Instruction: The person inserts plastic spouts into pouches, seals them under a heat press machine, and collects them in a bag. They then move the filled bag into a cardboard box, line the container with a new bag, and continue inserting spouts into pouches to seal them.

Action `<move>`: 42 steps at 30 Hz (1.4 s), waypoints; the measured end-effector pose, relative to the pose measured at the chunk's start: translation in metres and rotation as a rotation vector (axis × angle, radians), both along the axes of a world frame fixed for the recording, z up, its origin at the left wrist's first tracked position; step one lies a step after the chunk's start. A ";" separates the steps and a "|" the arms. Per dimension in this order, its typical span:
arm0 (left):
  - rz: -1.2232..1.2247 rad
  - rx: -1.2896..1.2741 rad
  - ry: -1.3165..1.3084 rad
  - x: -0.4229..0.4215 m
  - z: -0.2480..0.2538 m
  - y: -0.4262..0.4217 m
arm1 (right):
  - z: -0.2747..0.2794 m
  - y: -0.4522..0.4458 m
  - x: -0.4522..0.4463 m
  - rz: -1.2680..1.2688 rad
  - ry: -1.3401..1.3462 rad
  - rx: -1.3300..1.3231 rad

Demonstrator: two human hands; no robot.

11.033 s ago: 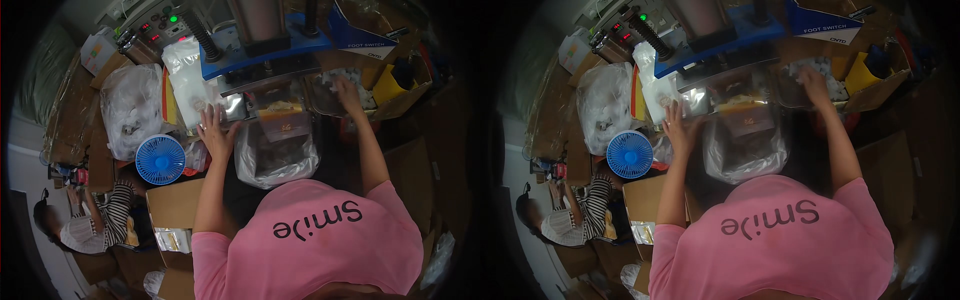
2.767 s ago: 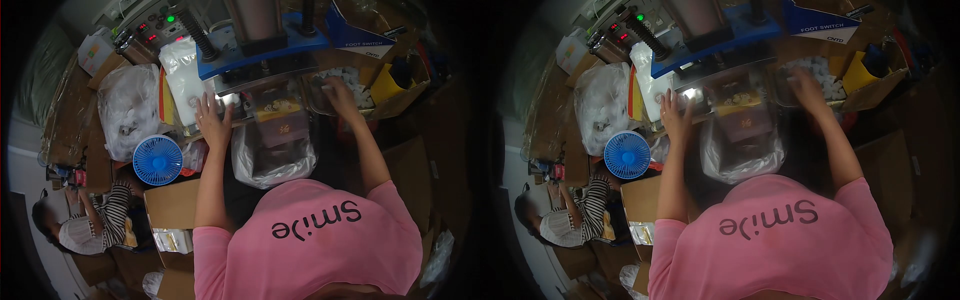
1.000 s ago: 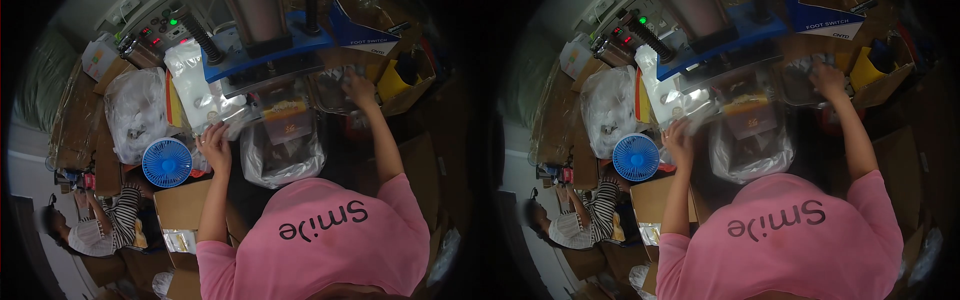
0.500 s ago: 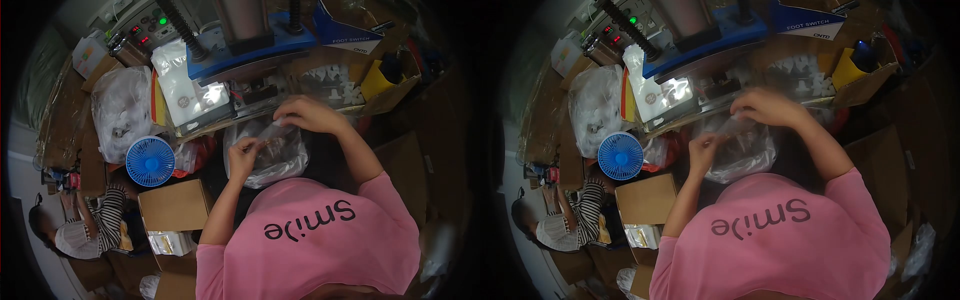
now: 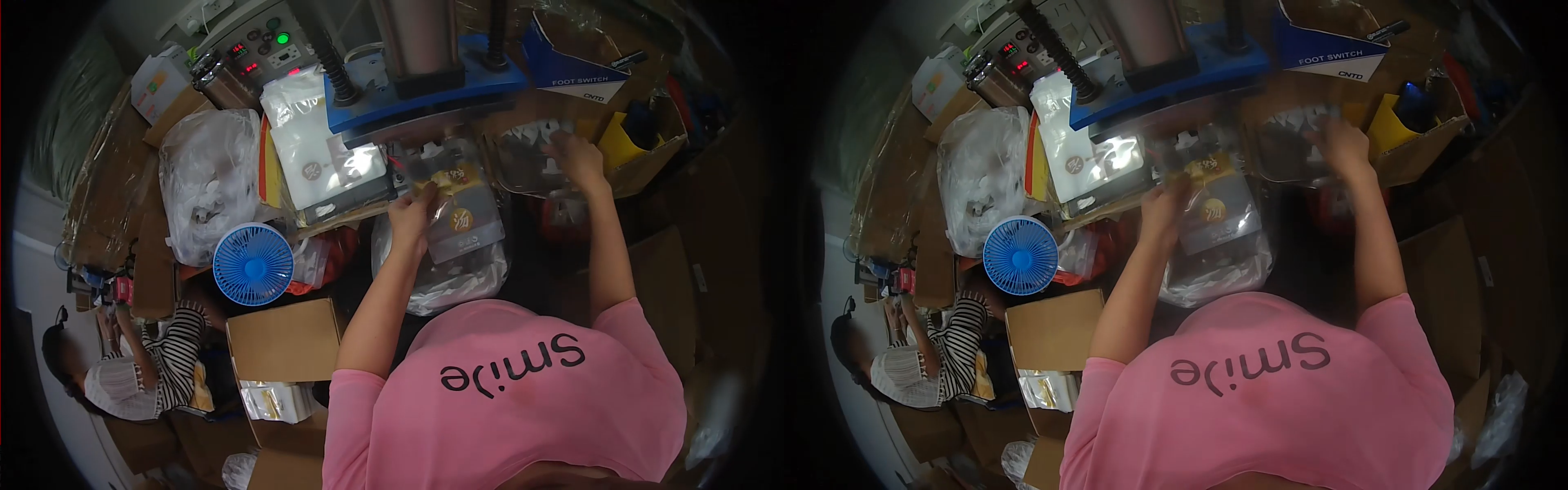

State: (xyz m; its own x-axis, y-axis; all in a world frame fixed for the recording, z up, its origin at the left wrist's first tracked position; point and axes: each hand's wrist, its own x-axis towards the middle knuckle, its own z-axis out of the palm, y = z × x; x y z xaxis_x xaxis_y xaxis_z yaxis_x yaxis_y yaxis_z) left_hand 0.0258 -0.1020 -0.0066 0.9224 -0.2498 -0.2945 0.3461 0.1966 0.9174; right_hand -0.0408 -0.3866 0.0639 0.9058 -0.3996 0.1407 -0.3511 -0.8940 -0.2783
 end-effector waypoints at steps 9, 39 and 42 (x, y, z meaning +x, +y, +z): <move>-0.036 0.533 -0.424 0.046 0.018 0.055 | -0.064 0.000 0.013 0.174 -0.151 -0.056; -0.182 0.214 -0.155 -0.031 -0.002 0.028 | -0.022 0.094 0.028 0.524 -0.251 0.818; -0.058 0.186 -0.072 -0.017 0.009 0.009 | -0.021 0.061 0.030 0.390 -0.315 0.626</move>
State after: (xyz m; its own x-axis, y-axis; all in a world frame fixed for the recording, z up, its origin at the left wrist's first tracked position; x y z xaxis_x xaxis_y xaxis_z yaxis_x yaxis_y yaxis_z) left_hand 0.0091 -0.0925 0.0023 0.9283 -0.2507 -0.2746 0.2844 0.0029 0.9587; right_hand -0.0112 -0.3259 0.0431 0.9516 -0.1517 0.2674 0.1329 -0.5813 -0.8028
